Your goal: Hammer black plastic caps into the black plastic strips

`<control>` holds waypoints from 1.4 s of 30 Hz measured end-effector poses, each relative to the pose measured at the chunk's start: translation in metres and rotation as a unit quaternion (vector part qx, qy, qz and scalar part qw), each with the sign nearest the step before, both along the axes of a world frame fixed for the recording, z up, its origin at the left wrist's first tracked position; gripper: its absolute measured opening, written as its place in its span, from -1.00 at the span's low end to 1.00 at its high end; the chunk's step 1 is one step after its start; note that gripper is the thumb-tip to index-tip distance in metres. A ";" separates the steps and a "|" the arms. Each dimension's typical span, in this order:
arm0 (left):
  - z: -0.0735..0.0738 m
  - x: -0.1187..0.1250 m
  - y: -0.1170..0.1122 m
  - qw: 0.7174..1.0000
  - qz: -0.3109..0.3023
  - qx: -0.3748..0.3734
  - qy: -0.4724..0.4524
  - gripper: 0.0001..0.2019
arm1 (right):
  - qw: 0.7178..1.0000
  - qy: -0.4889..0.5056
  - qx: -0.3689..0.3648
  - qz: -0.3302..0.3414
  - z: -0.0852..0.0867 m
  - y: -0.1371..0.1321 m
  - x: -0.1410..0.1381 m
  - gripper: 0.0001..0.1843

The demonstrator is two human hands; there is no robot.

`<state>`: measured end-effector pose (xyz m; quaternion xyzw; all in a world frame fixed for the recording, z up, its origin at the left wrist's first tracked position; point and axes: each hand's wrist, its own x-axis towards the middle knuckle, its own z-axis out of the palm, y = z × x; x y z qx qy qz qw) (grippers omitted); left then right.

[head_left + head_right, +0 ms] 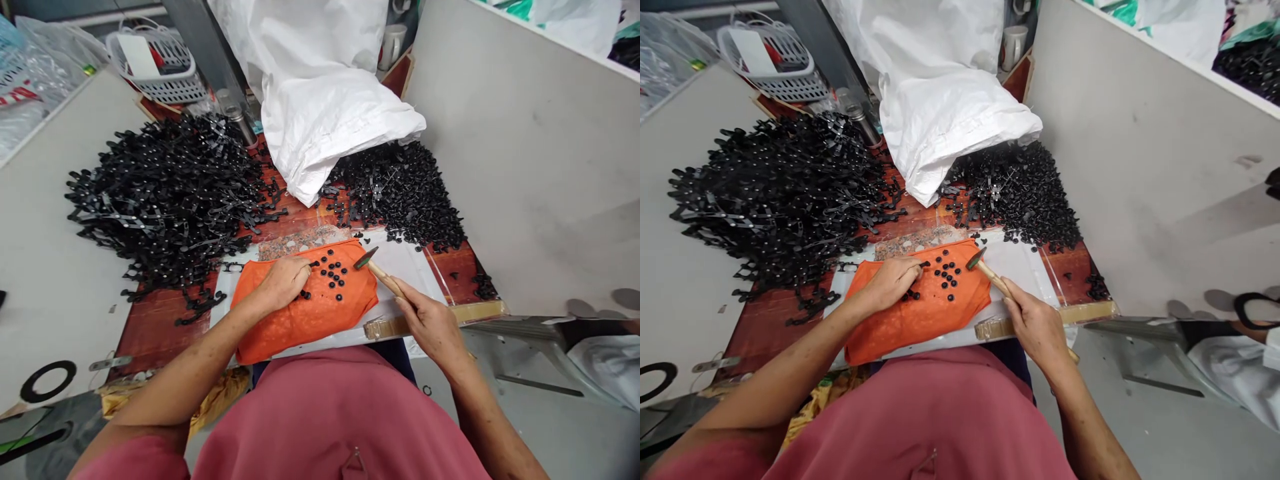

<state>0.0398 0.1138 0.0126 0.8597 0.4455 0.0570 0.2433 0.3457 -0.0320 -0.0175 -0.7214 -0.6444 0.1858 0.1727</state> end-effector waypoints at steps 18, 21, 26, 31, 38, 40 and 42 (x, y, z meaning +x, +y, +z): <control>-0.006 0.014 -0.003 0.987 -0.055 0.035 0.144 -0.60 | 1.000 0.005 -0.006 -0.022 -0.015 0.000 0.003 -0.52; -0.003 0.016 -0.005 0.984 -0.051 0.044 0.167 -0.60 | 1.000 0.007 -0.012 -0.024 -0.017 0.000 0.004 -0.51; -0.002 0.016 -0.008 0.981 -0.052 0.051 0.178 -0.61 | 1.000 0.006 -0.017 -0.018 -0.017 0.001 0.004 -0.50; -0.001 0.018 -0.012 0.977 -0.047 0.057 0.201 -0.61 | 0.999 -0.037 0.024 0.011 0.004 0.006 -0.006 -0.51; -0.002 0.019 -0.012 0.978 -0.030 0.049 0.203 -0.59 | 0.989 -0.067 0.080 0.105 0.035 0.017 -0.042 -0.46; -0.002 0.019 -0.012 0.978 -0.022 0.046 0.203 -0.58 | 0.986 -0.096 0.069 0.114 0.034 0.019 -0.052 -0.44; -0.002 0.019 -0.012 0.978 -0.012 0.043 0.204 -0.58 | 0.983 -0.127 0.045 0.127 0.032 0.019 -0.059 -0.44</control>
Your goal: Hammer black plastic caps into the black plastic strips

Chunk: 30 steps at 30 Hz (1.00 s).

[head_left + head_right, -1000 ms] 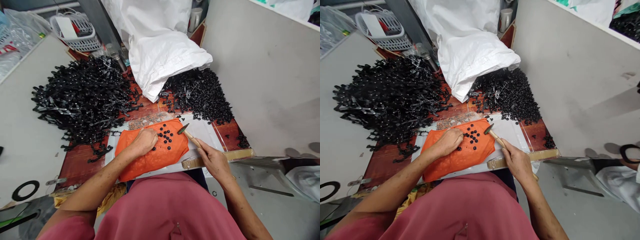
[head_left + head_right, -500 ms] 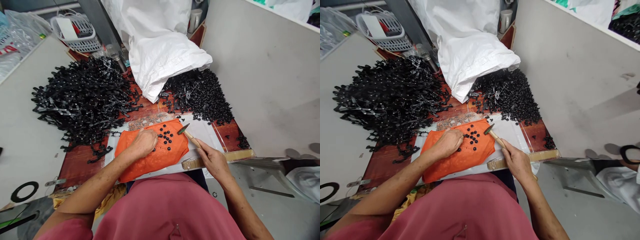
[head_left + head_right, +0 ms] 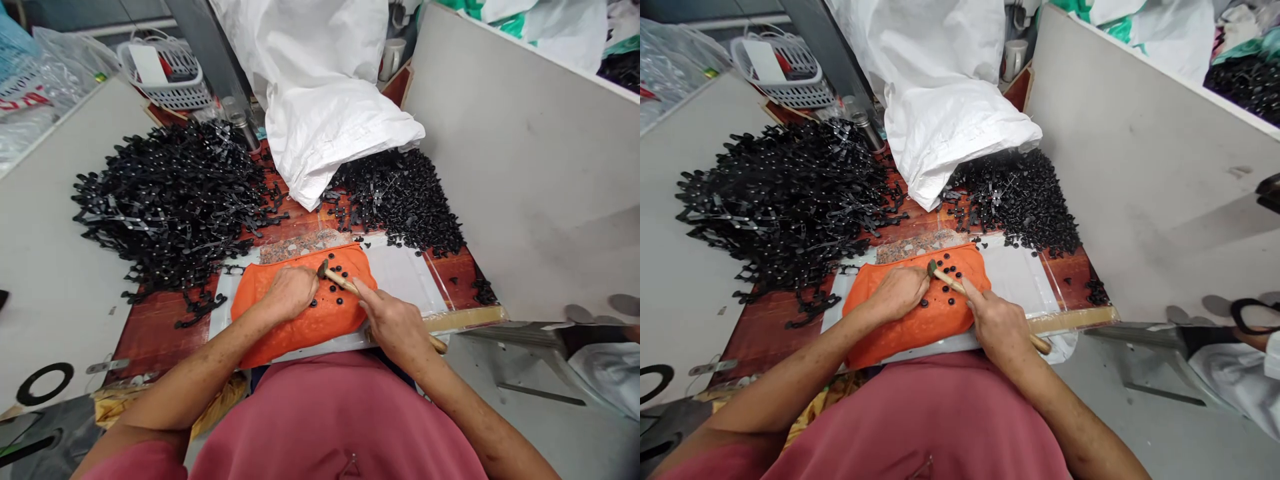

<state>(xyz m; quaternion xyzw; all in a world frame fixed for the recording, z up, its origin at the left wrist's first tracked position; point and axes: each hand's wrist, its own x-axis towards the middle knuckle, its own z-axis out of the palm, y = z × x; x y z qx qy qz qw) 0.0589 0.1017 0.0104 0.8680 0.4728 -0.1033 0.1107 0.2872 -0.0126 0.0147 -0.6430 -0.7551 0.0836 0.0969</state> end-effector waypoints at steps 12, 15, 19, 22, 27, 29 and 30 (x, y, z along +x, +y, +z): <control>-0.011 -0.002 -0.002 1.000 -0.008 0.011 -0.006 -0.61 | 1.000 -0.023 0.017 -0.011 -0.001 0.001 0.000 -0.44; -0.009 -0.002 -0.003 1.000 -0.003 0.006 0.002 -0.59 | 0.999 -0.035 0.010 -0.007 0.000 0.001 -0.001 -0.43; -0.009 0.000 -0.005 1.000 0.004 0.003 0.000 -0.58 | 0.999 -0.032 -0.004 0.008 -0.001 0.001 -0.003 -0.42; -0.010 0.000 -0.006 1.000 0.010 0.005 -0.003 -0.59 | 1.000 -0.024 -0.016 -0.007 -0.003 0.003 -0.005 -0.42; -0.005 -0.011 0.006 0.989 0.040 -0.067 -0.124 -0.62 | 0.995 0.099 -0.024 -0.005 -0.006 0.007 0.000 -0.44; 0.000 -0.019 0.014 0.958 0.065 -0.142 -0.241 -0.65 | 0.980 0.194 0.014 -0.036 -0.007 0.009 0.009 -0.44; 0.003 -0.022 0.017 0.931 0.091 -0.187 -0.301 -0.66 | 0.972 0.227 0.030 -0.059 -0.009 0.009 0.016 -0.44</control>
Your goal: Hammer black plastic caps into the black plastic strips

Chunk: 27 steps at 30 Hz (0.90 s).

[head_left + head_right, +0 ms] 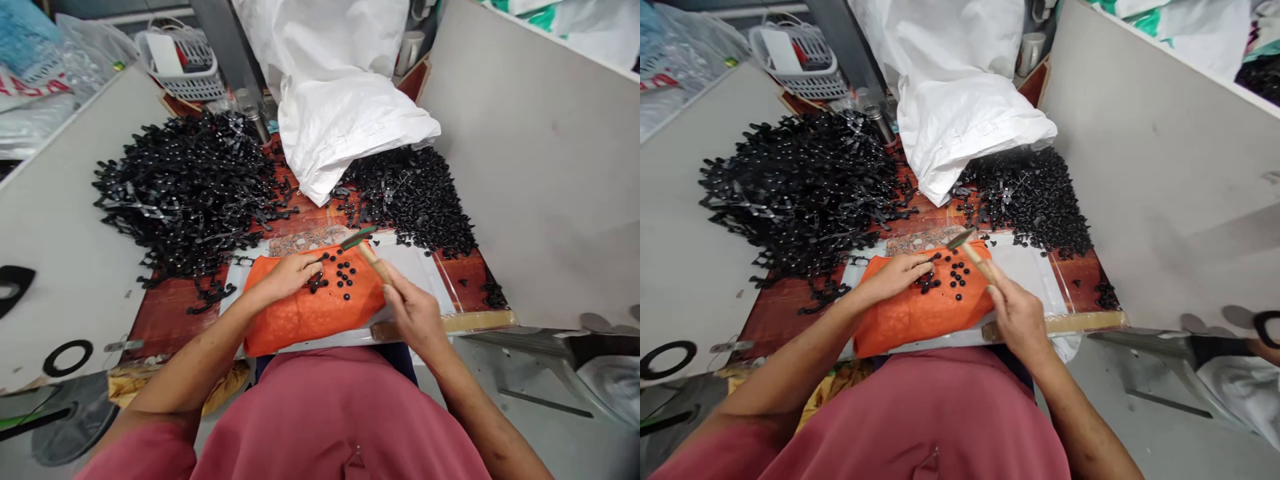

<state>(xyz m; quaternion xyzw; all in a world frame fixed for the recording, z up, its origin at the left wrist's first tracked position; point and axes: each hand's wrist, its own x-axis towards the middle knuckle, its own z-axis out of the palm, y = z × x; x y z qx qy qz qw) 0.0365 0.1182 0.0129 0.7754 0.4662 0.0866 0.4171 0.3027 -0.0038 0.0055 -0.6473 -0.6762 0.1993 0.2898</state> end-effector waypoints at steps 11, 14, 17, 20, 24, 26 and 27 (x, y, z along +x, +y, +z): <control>0.014 -0.017 0.002 0.914 0.156 -0.287 -0.240 -0.43 | 0.981 -0.158 -0.058 -0.095 -0.045 -0.033 0.061 -0.50; 0.026 -0.021 0.007 0.918 0.168 -0.276 -0.229 -0.42 | 0.976 -0.186 -0.072 -0.088 -0.047 -0.032 0.061 -0.51; 0.055 -0.034 0.024 0.955 0.157 -0.201 -0.154 -0.45 | 0.977 -0.180 -0.078 -0.079 -0.045 -0.031 0.059 -0.52; 0.106 -0.063 0.059 0.973 0.222 -0.029 -0.062 -0.51 | 0.977 -0.177 -0.087 -0.077 -0.043 -0.031 0.056 -0.52; 0.172 -0.106 0.110 0.824 0.458 0.317 0.098 -0.49 | 0.982 -0.151 -0.083 -0.075 -0.042 -0.033 0.054 -0.51; 0.184 -0.110 0.122 0.754 0.468 0.444 0.127 -0.41 | 0.983 -0.143 -0.088 -0.076 -0.042 -0.034 0.053 -0.50; 0.183 -0.104 0.125 0.745 0.437 0.489 0.123 -0.43 | 0.982 -0.140 -0.097 -0.079 -0.043 -0.034 0.052 -0.50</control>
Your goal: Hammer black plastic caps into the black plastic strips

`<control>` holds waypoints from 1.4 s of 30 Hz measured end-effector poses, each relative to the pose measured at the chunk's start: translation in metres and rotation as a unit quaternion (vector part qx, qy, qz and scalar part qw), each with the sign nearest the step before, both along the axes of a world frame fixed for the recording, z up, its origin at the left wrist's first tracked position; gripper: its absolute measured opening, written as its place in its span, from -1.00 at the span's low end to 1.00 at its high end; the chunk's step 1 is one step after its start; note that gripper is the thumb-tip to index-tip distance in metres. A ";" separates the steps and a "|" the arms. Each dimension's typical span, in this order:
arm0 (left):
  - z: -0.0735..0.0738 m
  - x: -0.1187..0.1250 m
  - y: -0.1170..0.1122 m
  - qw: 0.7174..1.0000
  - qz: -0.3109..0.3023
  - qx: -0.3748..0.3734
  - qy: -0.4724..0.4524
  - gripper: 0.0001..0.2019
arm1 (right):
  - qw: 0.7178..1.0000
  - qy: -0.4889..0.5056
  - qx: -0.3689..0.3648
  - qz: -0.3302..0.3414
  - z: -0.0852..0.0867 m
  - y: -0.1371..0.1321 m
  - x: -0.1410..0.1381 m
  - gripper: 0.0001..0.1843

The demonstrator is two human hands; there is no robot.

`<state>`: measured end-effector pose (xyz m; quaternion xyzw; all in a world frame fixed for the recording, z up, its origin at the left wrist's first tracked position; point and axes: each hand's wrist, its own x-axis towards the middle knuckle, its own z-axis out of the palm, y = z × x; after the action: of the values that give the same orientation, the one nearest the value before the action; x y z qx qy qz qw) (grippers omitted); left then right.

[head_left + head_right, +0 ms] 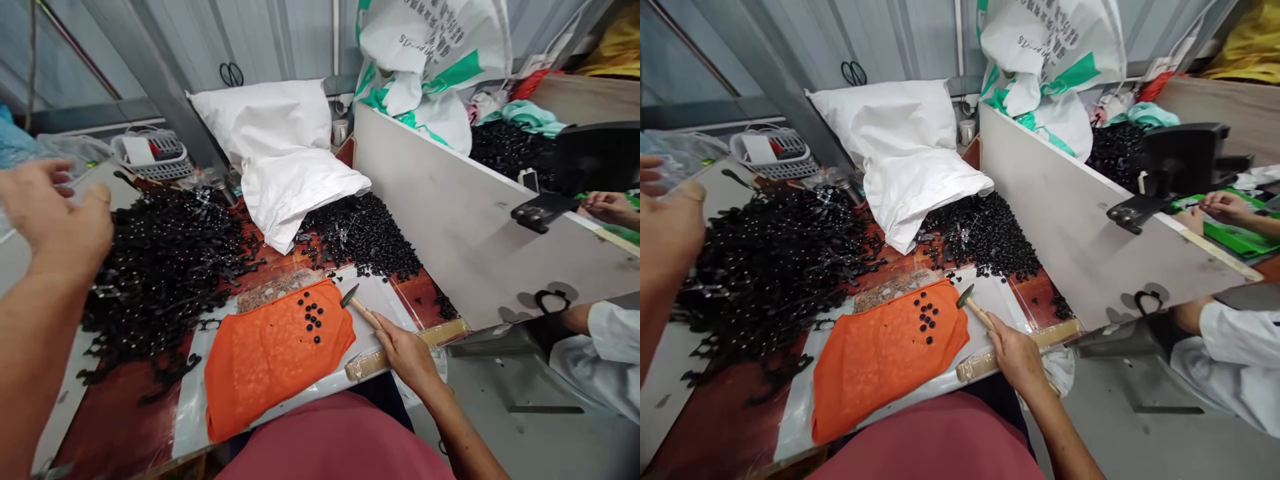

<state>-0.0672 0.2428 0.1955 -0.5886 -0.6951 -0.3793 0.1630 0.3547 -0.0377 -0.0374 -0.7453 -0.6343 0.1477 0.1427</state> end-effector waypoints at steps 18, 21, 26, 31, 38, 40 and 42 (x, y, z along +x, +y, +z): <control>-0.175 0.291 0.068 0.880 -0.314 -0.356 0.004 -0.88 | 0.999 0.042 -0.023 -0.026 -0.001 -0.002 -0.007 -0.48; -0.168 0.264 0.081 0.873 -0.327 -0.349 -0.101 -0.89 | 0.999 0.045 -0.014 -0.021 -0.004 -0.002 -0.005 -0.49; -0.148 0.225 0.067 0.808 -0.361 -0.368 -0.286 -0.80 | 0.999 0.025 -0.002 -0.027 -0.014 -0.002 -0.003 -0.51; -0.140 0.199 0.014 0.700 -0.402 -0.416 -0.419 -0.62 | 0.999 0.014 -0.003 -0.029 -0.012 -0.002 -0.003 -0.50; -0.155 0.148 -0.075 0.666 -0.411 -0.407 -0.470 -0.68 | 0.999 -0.003 -0.017 -0.031 -0.007 -0.001 -0.002 -0.49; -0.156 0.129 -0.099 0.768 -0.407 -0.352 -0.347 -0.79 | 0.999 -0.012 -0.016 -0.026 -0.007 -0.001 -0.001 -0.49; -0.155 0.113 -0.123 0.838 -0.392 -0.310 -0.219 -0.84 | 0.999 -0.030 -0.017 -0.023 -0.006 -0.001 -0.001 -0.48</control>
<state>0.0456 0.1203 0.0407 -0.7334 -0.5046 -0.2954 -0.3467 0.3536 -0.0382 -0.0439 -0.7659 -0.6187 0.1326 0.1142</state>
